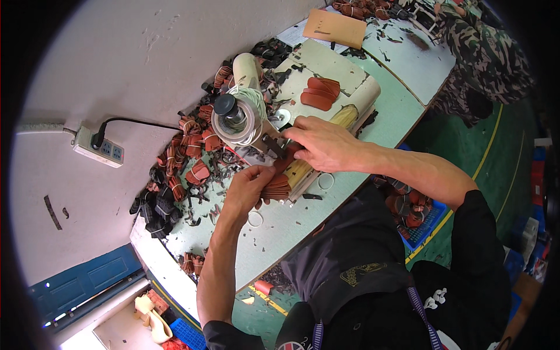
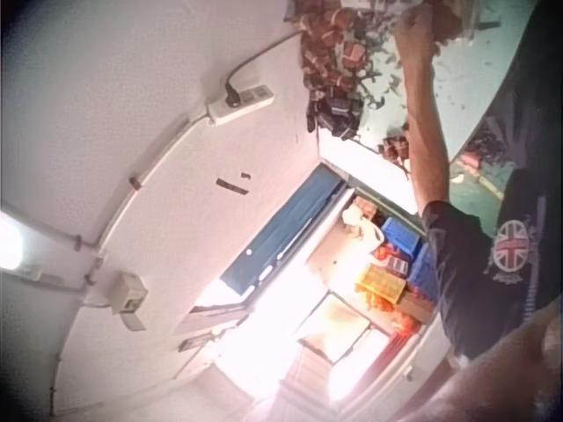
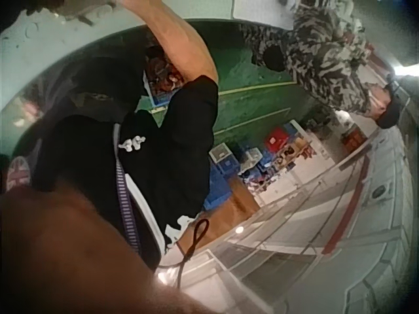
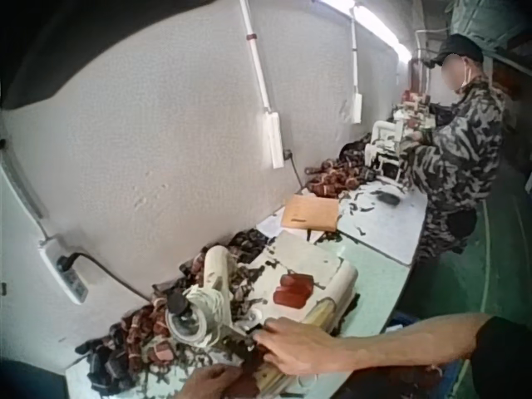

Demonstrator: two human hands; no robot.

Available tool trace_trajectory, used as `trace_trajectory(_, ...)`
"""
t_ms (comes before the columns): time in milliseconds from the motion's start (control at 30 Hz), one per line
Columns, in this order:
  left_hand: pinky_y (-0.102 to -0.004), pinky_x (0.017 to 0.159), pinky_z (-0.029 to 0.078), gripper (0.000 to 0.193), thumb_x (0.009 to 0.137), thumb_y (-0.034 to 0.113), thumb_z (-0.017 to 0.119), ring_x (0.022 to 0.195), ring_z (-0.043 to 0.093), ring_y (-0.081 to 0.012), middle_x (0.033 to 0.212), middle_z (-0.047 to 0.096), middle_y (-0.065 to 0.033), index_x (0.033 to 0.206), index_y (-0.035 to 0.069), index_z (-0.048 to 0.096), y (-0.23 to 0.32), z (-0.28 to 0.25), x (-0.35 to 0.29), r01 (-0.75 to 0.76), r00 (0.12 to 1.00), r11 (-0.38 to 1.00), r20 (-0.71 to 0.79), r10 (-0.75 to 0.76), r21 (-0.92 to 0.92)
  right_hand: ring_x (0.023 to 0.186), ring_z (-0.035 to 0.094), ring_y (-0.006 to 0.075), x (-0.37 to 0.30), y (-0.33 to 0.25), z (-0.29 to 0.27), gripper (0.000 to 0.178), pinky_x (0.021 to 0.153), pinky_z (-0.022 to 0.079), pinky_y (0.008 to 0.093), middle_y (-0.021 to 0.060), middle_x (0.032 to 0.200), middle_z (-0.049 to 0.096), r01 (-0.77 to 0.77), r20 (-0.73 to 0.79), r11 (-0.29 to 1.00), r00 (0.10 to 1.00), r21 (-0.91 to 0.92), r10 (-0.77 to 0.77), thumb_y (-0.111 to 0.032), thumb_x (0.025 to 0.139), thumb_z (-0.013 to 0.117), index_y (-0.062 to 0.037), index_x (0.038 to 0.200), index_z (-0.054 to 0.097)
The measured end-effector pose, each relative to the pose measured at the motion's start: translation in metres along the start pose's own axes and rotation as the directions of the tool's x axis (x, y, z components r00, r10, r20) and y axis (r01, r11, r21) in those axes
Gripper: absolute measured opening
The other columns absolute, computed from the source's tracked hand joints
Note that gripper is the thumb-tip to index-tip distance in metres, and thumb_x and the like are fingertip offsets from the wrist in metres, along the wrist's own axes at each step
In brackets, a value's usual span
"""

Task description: The person stitches together various leather and synthetic shoe components using a specialized post-bed sewing machine.

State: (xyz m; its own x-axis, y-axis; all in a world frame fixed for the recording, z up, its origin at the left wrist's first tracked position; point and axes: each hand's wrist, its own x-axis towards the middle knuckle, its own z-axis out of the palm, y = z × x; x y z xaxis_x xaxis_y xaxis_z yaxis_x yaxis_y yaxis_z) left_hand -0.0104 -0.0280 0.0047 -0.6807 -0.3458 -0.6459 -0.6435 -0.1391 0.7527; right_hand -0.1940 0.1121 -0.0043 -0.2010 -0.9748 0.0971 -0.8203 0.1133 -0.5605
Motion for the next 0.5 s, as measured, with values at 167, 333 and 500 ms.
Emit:
trace_trajectory(167, -0.0205, 0.046, 0.039, 0.027, 0.096, 0.029, 0.059, 0.053, 0.055, -0.0076, 0.072, 0.064, -0.0015, 0.102, 0.002, 0.065, -0.003, -0.002, -0.008, -0.016, 0.997, 0.988, 0.077, 0.029, -0.154, 0.090, 0.060, 0.0345, 0.001, 0.011, -0.005, 0.015, 0.079, 0.047, 0.0433, 0.0131, 0.091, 0.061, -0.067, 0.163, 0.997, 0.985, 0.030, 0.061, -0.010, 0.084, 0.063, -0.0022, 0.096, 0.064)
trace_trajectory(333, -0.0205, 0.046, 0.038, 0.026, 0.095, 0.027, 0.060, 0.053, 0.055, -0.0074, 0.073, 0.064, -0.0013, 0.103, 0.002, 0.065, -0.013, -0.010, 0.000, -0.016, 0.999, 0.999, 0.027, 0.017, -0.033, 0.091, 0.061, 0.0340, -0.001, 0.007, -0.017, 0.009, 0.079, 0.048, 0.0424, 0.0133, 0.092, 0.062, -0.221, 0.265, 0.964, 0.948, 0.145, 0.177, -0.007, 0.082, 0.062, -0.0029, 0.090, 0.065)
trace_trajectory(500, -0.0224, 0.047, 0.038, 0.027, 0.094, 0.025, 0.060, 0.056, 0.057, -0.0070, 0.074, 0.066, -0.0016, 0.105, 0.001, 0.067, 0.005, 0.001, 0.006, -0.010, 1.000, 0.994, -0.016, 0.012, 0.113, 0.091, 0.061, 0.0339, -0.001, 0.007, -0.003, 0.010, 0.079, 0.047, 0.0415, 0.0131, 0.091, 0.062, -0.011, 0.069, 0.979, 0.998, 0.203, -0.003, -0.004, 0.081, 0.063, -0.0026, 0.090, 0.064)
